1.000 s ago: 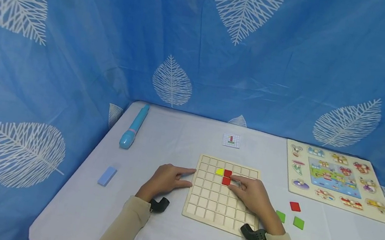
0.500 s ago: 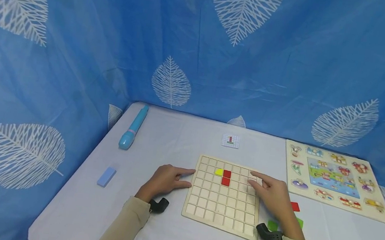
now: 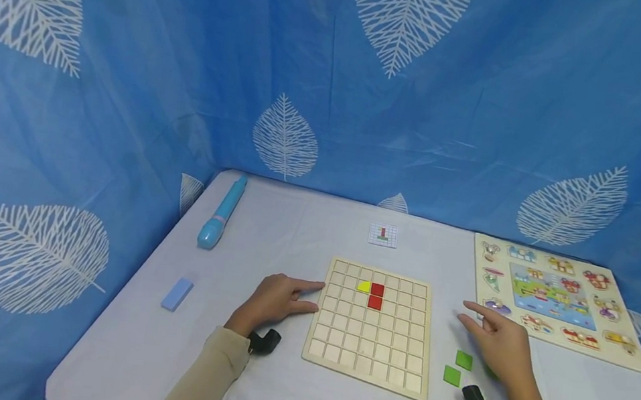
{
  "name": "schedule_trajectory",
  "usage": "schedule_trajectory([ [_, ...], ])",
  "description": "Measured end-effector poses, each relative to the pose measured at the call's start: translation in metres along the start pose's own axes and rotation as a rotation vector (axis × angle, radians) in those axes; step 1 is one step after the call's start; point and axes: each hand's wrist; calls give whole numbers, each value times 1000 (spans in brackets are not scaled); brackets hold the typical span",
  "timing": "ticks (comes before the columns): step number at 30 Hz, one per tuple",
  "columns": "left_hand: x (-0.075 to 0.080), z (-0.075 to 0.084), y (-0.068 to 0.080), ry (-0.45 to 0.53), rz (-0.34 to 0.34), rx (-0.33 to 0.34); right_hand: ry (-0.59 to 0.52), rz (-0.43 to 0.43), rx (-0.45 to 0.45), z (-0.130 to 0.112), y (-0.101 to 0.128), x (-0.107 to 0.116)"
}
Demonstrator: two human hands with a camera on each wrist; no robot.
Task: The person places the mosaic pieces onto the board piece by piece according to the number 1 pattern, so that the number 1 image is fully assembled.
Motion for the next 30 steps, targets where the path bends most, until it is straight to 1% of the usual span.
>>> schedule_trajectory([
  [4,1,0,0,-1,5,-4,28,-5,-53,11,8,9],
  [10,1,1,0,4,8,-5,79,-72,-133,26,19,23],
  [14,0,0,1,0,8,-5,113,-118,-194,33,28,27],
  [18,0,0,0,-7,10,-3,137,-132,-248,39,34,28],
  [22,0,0,1,-5,9,-2,126,-123,-265,42,36,29],
  [30,0,0,0,-5,9,-8,111,-148,-283,42,37,26],
])
Point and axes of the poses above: each hand's wrist, its own y-axis away from the middle knuckle, its own x-axis out of the back of the hand, z = x × y, and after that the axes turned 2 degrees about y, right-handed
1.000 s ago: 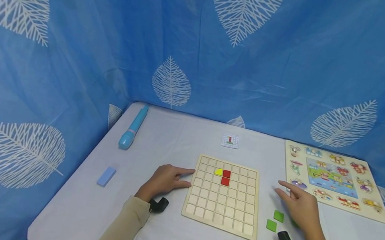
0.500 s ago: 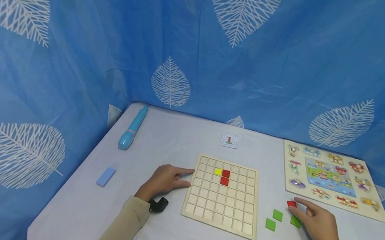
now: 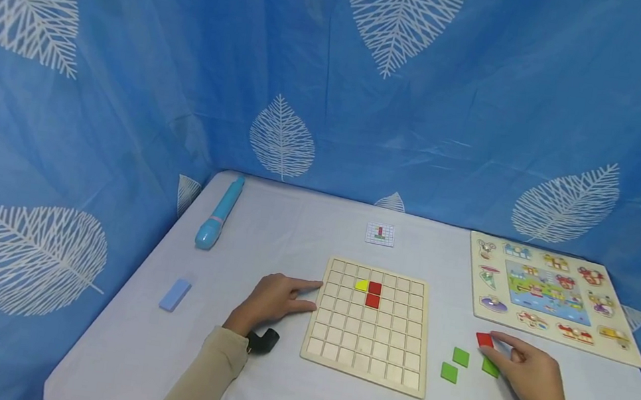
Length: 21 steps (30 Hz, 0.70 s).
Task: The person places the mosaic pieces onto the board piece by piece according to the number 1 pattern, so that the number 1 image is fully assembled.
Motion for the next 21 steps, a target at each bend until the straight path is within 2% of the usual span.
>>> schedule_trajectory([
  [12,1,1,0,17,9,-5,24,7,-20,-6,0,-3],
  [21,1,1,0,24,-5,11,39,44,11,-9,1,-5],
])
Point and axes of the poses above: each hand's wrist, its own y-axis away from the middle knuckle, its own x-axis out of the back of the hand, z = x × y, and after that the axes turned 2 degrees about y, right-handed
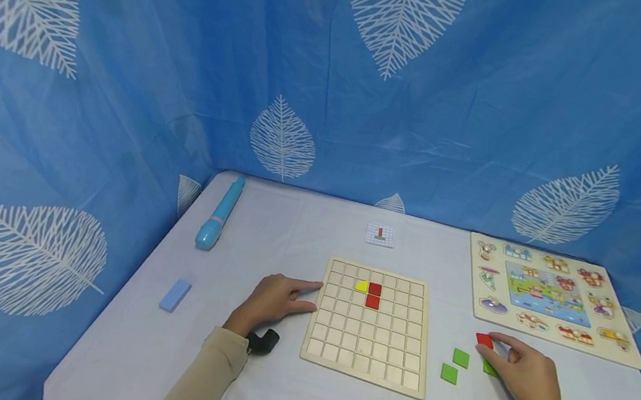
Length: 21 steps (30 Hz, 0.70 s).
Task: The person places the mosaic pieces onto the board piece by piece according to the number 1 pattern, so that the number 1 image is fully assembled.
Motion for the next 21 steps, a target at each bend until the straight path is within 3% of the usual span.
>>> schedule_trajectory([
  [21,0,-1,-1,8,-5,-1,30,122,96,-16,1,-10],
])
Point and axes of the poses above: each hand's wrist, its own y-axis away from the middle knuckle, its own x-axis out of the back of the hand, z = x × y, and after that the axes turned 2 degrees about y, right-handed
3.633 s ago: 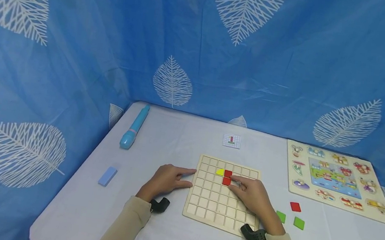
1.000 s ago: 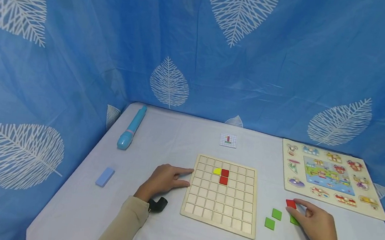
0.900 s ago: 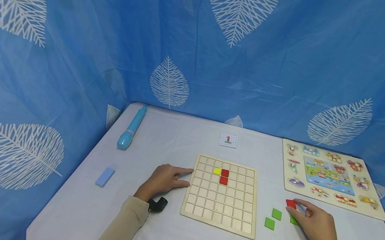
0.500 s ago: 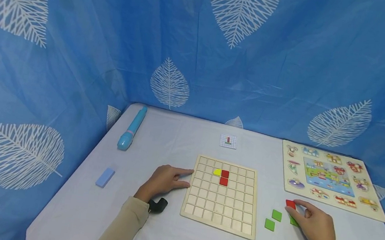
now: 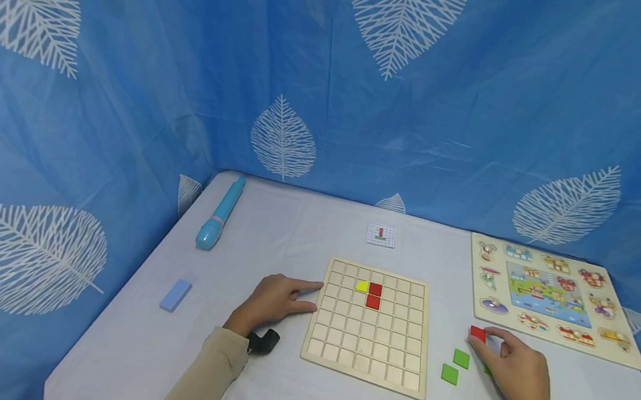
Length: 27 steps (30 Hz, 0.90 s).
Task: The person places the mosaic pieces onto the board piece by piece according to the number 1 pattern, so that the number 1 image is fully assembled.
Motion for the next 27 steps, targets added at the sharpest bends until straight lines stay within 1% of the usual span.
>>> schedule_trajectory([
  [9,-1,-1,0,6,8,-4,-15,121,135,-17,-2,-9],
  [15,-1,-2,-2,-19,7,10,-34,188,226,-28,-3,-15],
  [20,-2,-1,-2,-15,4,20,-42,194,271,-42,-1,-22],
  [24,-2,-1,-2,-9,3,26,-43,170,298,-58,4,-29],
  [27,-2,-1,-1,-11,4,18,-45,146,307,-68,7,-33],
])
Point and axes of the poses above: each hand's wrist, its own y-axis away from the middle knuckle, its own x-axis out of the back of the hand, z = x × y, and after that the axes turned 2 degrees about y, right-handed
